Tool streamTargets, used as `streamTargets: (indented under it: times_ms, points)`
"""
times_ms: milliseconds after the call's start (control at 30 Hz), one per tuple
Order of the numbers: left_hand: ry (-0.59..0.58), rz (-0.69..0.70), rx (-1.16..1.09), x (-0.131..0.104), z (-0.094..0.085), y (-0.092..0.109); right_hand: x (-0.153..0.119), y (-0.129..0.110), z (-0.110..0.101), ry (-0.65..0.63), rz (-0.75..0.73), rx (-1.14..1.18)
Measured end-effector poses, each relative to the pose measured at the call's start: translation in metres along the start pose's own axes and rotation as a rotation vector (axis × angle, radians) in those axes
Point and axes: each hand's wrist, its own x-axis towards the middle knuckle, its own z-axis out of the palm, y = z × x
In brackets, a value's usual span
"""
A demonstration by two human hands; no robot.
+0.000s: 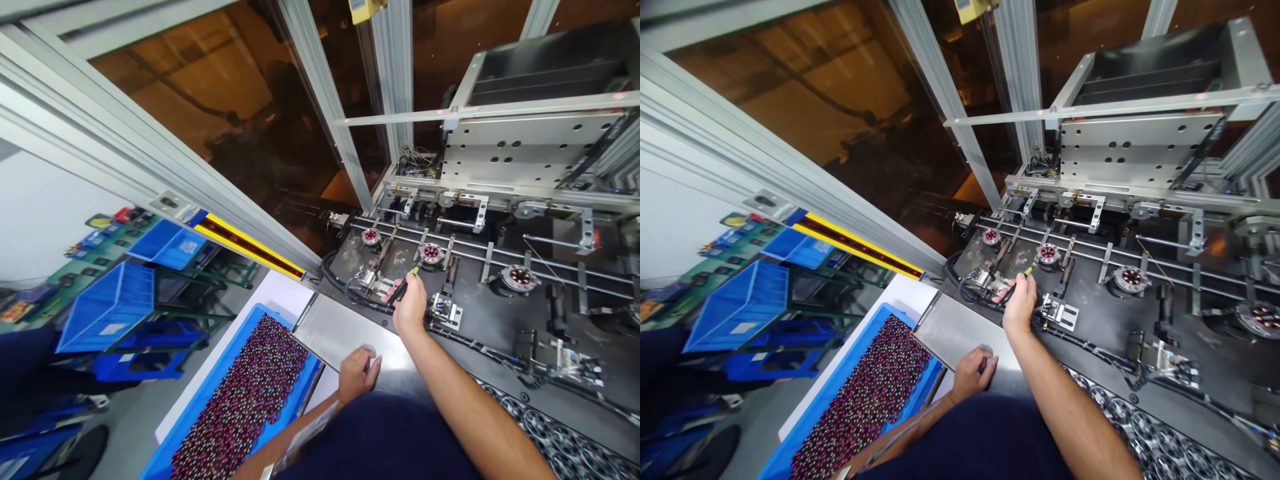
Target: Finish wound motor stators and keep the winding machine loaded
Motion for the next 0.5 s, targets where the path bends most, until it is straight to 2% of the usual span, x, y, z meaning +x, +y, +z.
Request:
streamTargets:
  times_ms: [67,167,233,300,333,400,500]
  points:
    - [-0.004,0.005,-0.001,0.000,0.001,-0.001,-0.009,-0.004,0.001,-0.061,0.015,-0.018]
    - [-0.006,0.018,0.001,0.000,0.002,-0.003,-0.049,-0.021,-0.012,-0.299,0.094,-0.074]
    - [-0.004,0.021,0.003,0.000,0.002,-0.003,-0.084,-0.039,-0.036,-0.488,0.169,-0.124]
    - [-0.003,0.012,0.002,0.000,0.001,-0.002,-0.112,-0.061,-0.069,-0.569,0.201,-0.153]
    - [-0.003,0.004,0.001,0.000,0.001,0.000,-0.119,-0.072,-0.086,-0.555,0.177,-0.150]
    - [-0.005,-0.013,0.000,0.001,-0.002,0.002,-0.118,-0.090,-0.117,-0.435,0.060,-0.142]
    - [-0.006,-0.027,0.002,0.002,-0.004,0.004,-0.089,-0.103,-0.147,-0.201,-0.072,-0.152]
